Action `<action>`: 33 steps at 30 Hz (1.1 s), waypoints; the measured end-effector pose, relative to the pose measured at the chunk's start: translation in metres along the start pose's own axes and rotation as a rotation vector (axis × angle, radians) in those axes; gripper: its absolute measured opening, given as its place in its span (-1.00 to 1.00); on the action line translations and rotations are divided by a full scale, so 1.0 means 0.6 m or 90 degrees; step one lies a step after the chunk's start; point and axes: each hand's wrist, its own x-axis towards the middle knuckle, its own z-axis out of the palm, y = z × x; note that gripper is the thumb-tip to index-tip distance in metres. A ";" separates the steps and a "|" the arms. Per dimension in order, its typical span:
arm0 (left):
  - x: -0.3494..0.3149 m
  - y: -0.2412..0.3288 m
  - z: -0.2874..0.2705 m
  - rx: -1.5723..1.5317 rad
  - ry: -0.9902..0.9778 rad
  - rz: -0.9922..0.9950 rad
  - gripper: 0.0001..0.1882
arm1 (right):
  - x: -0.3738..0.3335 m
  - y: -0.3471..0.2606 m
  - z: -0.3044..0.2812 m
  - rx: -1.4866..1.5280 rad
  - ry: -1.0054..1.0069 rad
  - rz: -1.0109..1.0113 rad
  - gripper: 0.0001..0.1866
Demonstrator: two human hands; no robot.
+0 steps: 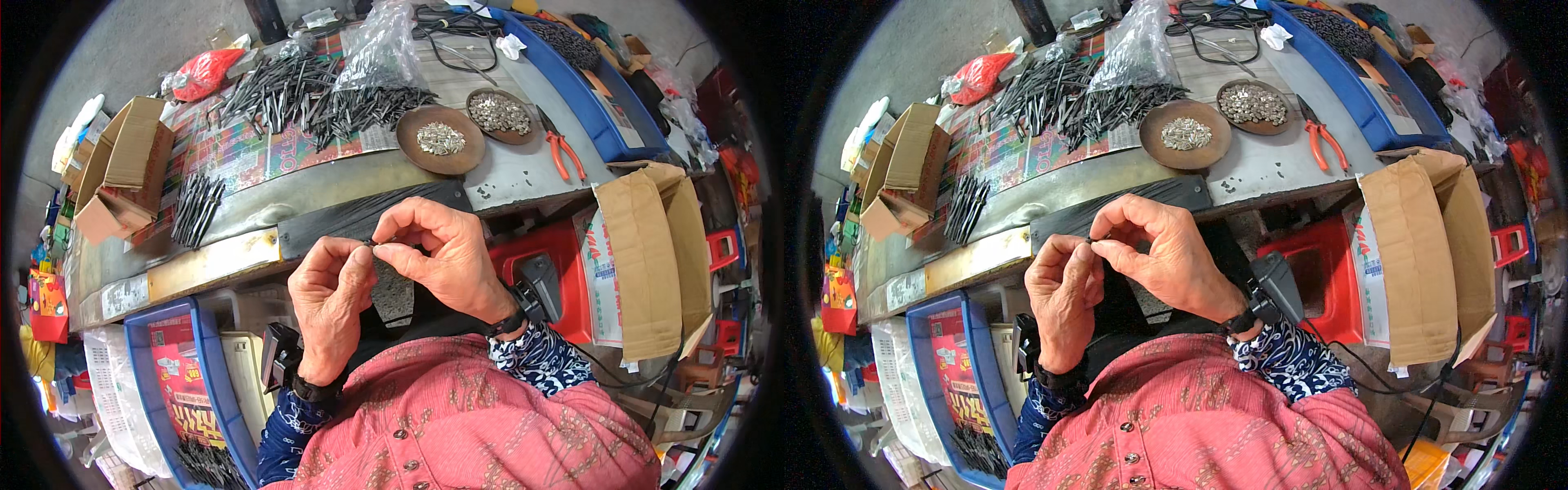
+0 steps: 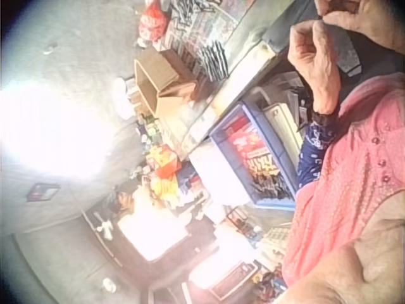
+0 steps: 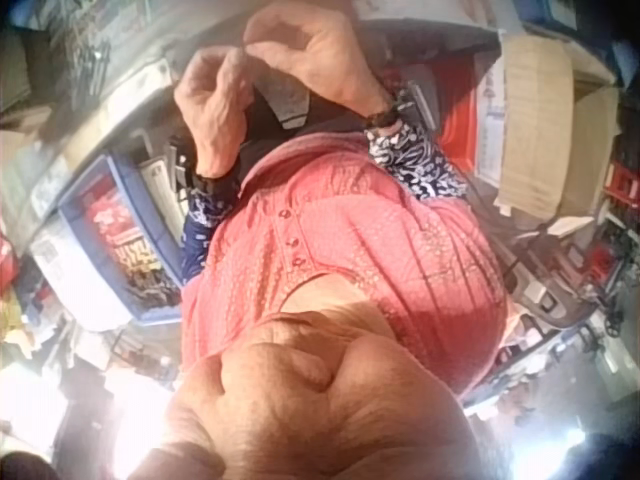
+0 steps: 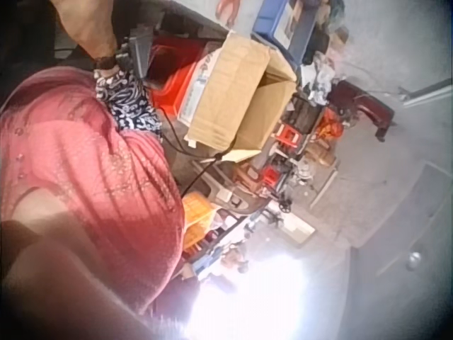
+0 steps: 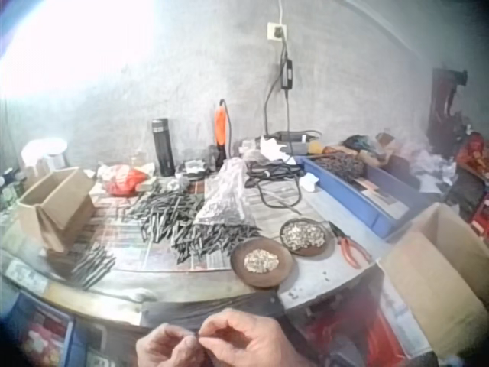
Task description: The person repeatedly picks a small metal fastener from a bowl and a black rod from a pile on the table, then presses the fastener onto the rod. The person uses red-handled pliers to trim the rod after attaching the fastener. The process is repeated multiple times throughout the clip.
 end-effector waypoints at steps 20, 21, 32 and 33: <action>-0.027 0.001 0.014 -0.047 -0.037 0.020 -0.87 | -0.024 -0.031 0.011 0.001 0.065 -0.067 -0.85; -0.029 0.001 0.013 -0.053 -0.040 0.017 -0.87 | -0.026 -0.032 0.012 -0.009 0.070 -0.072 -0.85; -0.040 -0.001 0.015 -0.029 -0.057 0.040 -0.85 | -0.030 -0.030 0.014 -0.068 0.060 -0.105 -0.86; -0.039 -0.002 0.015 -0.034 -0.058 0.040 -0.85 | -0.029 -0.029 0.012 -0.084 0.058 -0.114 -0.86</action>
